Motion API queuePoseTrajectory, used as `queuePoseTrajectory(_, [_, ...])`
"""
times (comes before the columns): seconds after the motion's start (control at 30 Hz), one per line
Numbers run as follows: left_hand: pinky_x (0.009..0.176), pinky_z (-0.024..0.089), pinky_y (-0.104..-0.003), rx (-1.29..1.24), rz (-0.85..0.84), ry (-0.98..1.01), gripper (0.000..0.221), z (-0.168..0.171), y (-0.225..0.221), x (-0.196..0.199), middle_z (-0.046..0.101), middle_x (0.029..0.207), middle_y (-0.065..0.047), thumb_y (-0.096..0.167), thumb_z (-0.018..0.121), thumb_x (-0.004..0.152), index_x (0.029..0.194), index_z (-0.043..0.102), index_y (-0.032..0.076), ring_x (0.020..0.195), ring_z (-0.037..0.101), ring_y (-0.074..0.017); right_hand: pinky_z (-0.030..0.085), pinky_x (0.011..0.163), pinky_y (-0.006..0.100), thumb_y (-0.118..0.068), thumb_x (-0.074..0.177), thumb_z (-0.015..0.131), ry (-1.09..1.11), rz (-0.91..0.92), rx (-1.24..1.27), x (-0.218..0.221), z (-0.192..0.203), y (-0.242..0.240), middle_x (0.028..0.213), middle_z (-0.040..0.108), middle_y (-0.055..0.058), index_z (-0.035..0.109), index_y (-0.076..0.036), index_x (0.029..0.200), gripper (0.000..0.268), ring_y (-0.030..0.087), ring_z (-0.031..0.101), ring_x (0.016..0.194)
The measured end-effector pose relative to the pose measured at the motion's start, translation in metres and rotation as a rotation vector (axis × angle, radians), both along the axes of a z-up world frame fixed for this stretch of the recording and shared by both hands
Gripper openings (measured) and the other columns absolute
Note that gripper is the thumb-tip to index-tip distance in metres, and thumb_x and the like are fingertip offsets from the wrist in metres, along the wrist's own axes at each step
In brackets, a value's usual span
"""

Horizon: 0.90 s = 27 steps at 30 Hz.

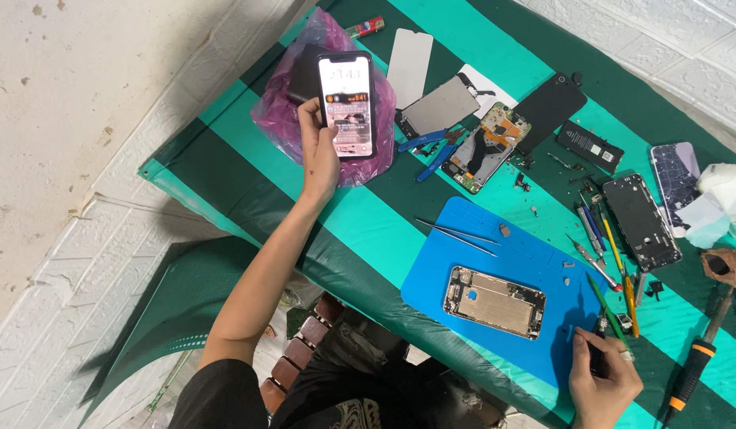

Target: Repairing a mobile phone by disassembling components and removing screws using a screwdriver and tweezers

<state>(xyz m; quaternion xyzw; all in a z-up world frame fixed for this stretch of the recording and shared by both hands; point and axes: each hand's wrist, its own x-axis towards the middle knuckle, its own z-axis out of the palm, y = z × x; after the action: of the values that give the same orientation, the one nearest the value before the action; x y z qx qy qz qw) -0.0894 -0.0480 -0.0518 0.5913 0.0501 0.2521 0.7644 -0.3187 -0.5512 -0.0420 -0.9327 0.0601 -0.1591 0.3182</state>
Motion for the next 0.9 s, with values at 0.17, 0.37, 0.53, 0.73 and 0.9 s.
queuePoseTrajectory(0.17, [0.081,0.049,-0.027,-0.035,0.003,-0.004,0.027,0.001,0.0,0.001,0.056,0.116,-0.006,0.007,0.044,0.101,0.128,0.044,0.011,0.098,0.056,-0.0099,0.031,0.066,0.034,-0.009,0.112,0.076,-0.002,-0.003,0.013,0.0,0.0,0.001,0.094,0.057,0.011,0.079,0.0,0.119,0.011,0.017,0.04,0.071])
queuePoseTrajectory(0.37, [0.078,0.048,-0.028,-0.026,0.011,0.024,0.024,0.005,0.001,0.0,0.055,0.113,-0.006,0.01,0.044,0.102,0.125,0.046,0.011,0.095,0.055,-0.0102,0.031,0.065,0.035,-0.01,0.113,0.076,-0.002,0.0,0.016,-0.002,-0.003,-0.002,0.097,0.059,0.012,0.078,0.0,0.12,0.013,0.017,0.04,0.07])
queuePoseTrajectory(0.53, [0.081,0.052,-0.03,-0.186,0.021,0.094,0.026,0.007,0.004,0.005,0.056,0.117,-0.007,0.018,0.049,0.099,0.123,0.049,0.009,0.101,0.06,-0.0126,0.032,0.066,0.035,-0.009,0.113,0.075,-0.013,0.005,0.009,-0.002,-0.007,-0.005,0.095,0.059,0.012,0.079,0.0,0.12,0.011,0.018,0.042,0.071])
queuePoseTrajectory(0.73, [0.088,0.052,-0.034,-0.395,-0.082,0.033,0.039,0.008,0.009,0.004,0.067,0.113,-0.006,0.041,0.048,0.102,0.124,0.057,0.01,0.099,0.064,-0.0148,0.034,0.069,0.037,-0.012,0.113,0.075,-0.012,0.002,-0.009,-0.002,-0.005,-0.004,0.097,0.059,0.012,0.079,-0.002,0.12,0.012,0.021,0.045,0.075])
queuePoseTrajectory(0.9, [0.08,0.055,-0.036,-0.602,-0.031,0.128,0.043,0.02,0.012,0.001,0.069,0.107,-0.008,0.045,0.054,0.095,0.116,0.063,0.008,0.093,0.067,-0.0191,0.032,0.068,0.033,-0.009,0.112,0.076,-0.021,-0.002,-0.026,-0.001,-0.003,-0.002,0.094,0.06,0.011,0.079,-0.003,0.118,0.009,0.017,0.043,0.072])
